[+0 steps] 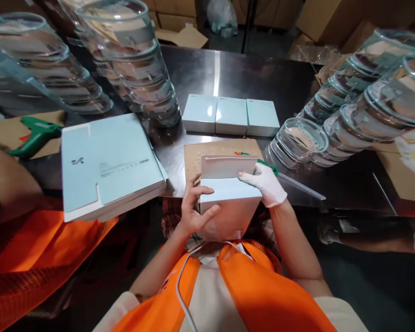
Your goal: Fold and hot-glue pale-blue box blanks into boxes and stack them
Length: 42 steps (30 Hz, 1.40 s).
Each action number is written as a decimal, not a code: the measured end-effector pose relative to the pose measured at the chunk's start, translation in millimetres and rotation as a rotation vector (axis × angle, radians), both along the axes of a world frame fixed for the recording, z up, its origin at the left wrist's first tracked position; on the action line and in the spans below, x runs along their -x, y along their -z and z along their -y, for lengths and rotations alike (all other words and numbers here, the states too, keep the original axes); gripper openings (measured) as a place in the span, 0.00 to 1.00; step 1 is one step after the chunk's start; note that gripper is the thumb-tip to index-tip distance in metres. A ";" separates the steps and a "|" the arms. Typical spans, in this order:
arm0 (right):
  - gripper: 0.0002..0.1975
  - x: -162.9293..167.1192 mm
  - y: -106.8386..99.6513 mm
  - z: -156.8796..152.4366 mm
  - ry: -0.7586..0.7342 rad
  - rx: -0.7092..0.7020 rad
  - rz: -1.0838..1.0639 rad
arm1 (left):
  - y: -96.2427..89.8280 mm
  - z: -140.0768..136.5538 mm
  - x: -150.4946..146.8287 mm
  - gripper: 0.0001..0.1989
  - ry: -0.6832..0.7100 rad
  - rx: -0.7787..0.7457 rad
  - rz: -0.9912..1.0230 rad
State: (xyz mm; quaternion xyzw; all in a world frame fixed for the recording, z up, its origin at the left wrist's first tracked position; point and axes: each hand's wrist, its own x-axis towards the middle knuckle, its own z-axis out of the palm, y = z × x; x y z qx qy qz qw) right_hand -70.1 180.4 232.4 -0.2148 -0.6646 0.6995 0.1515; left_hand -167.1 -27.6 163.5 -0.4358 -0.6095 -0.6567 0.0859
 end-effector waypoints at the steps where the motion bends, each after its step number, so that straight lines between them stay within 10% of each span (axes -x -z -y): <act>1: 0.33 3.3 4.2 2.3 0.016 0.031 -0.013 | 0.3 -0.9 -0.4 0.16 0.006 -0.005 0.031; 7: 0.48 -22.0 15.5 -7.8 -0.286 -0.366 -0.275 | 10.0 -2.8 7.5 0.34 0.123 -0.196 0.228; 12: 0.16 -27.0 3.9 3.8 -0.402 -0.715 -0.382 | 4.6 6.4 13.7 0.16 0.050 -0.026 0.085; 17: 0.13 -24.2 10.7 3.9 -0.408 -0.645 -0.379 | -9.2 11.5 12.9 0.18 0.029 0.038 0.071; 21: 0.41 -53.3 27.5 -1.3 0.088 -0.469 -0.206 | -25.1 13.8 21.3 0.18 -0.137 -0.168 0.189; 25: 0.34 -91.7 40.5 23.1 0.074 -0.370 -0.019 | -31.0 11.7 21.9 0.20 -0.353 -0.474 0.379; 30: 0.18 -99.1 10.3 33.6 0.195 -0.548 -0.027 | -28.8 9.5 12.0 0.20 -0.313 -0.222 0.372; 34: 0.12 -80.3 -39.8 3.2 -0.258 -1.042 -0.028 | -57.9 19.7 28.4 0.44 -0.225 0.068 -0.265; 37: 0.13 -56.8 -65.5 -38.7 -0.454 -1.109 -0.096 | -79.6 23.9 49.4 0.47 0.071 0.423 -0.287; 42: 0.32 -12.2 -86.9 -155.6 0.153 -1.283 0.402 | -88.5 -18.4 70.3 0.41 -0.059 0.210 0.216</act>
